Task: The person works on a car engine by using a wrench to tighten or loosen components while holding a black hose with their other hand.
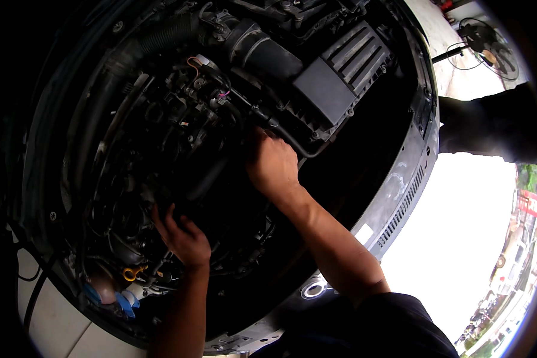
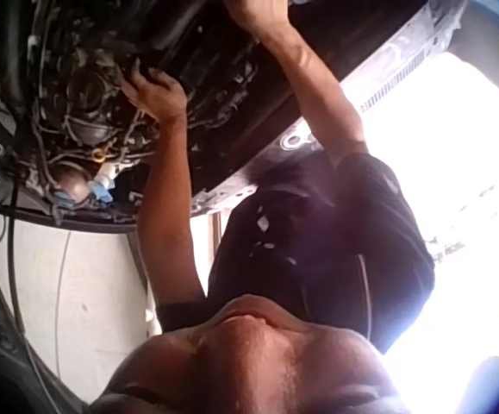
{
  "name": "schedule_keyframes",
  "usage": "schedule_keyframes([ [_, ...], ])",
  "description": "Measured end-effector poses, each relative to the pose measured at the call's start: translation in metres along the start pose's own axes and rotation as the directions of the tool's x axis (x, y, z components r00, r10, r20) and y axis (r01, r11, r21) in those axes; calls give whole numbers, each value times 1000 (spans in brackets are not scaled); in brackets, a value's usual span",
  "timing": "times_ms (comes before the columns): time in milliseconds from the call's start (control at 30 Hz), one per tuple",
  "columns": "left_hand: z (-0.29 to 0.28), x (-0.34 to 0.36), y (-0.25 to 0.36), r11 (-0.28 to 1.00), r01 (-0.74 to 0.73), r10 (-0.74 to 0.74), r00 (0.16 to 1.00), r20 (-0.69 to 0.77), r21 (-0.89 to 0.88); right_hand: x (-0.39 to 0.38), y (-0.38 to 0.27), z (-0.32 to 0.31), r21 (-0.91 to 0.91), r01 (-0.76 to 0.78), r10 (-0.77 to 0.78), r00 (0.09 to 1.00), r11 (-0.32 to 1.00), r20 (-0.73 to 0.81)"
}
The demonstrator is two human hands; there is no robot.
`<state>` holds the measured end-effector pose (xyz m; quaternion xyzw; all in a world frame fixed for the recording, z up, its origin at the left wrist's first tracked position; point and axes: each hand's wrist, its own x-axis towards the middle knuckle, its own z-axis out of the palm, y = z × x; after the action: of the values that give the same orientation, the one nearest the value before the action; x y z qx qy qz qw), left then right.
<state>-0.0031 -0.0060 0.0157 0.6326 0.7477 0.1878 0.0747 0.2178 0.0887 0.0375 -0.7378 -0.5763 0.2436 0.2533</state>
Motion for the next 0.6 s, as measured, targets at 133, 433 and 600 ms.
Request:
schedule_keyframes([
  [133, 2, -1, -1, 1000, -7, 7, 1000, -13, 5, 6, -1, 1, -56, 10, -8, 999, 998, 34],
  [433, 5, -1, -1, 1000, -23, 22, 999, -47, -14, 9, -25, 2, -139, -91, 93, 996, 986, 9],
  [600, 5, -3, 2, 997, -39, 37, 999, -38, -62, 10, -19, 4, -43, -185, 188, 978, 982, 85],
])
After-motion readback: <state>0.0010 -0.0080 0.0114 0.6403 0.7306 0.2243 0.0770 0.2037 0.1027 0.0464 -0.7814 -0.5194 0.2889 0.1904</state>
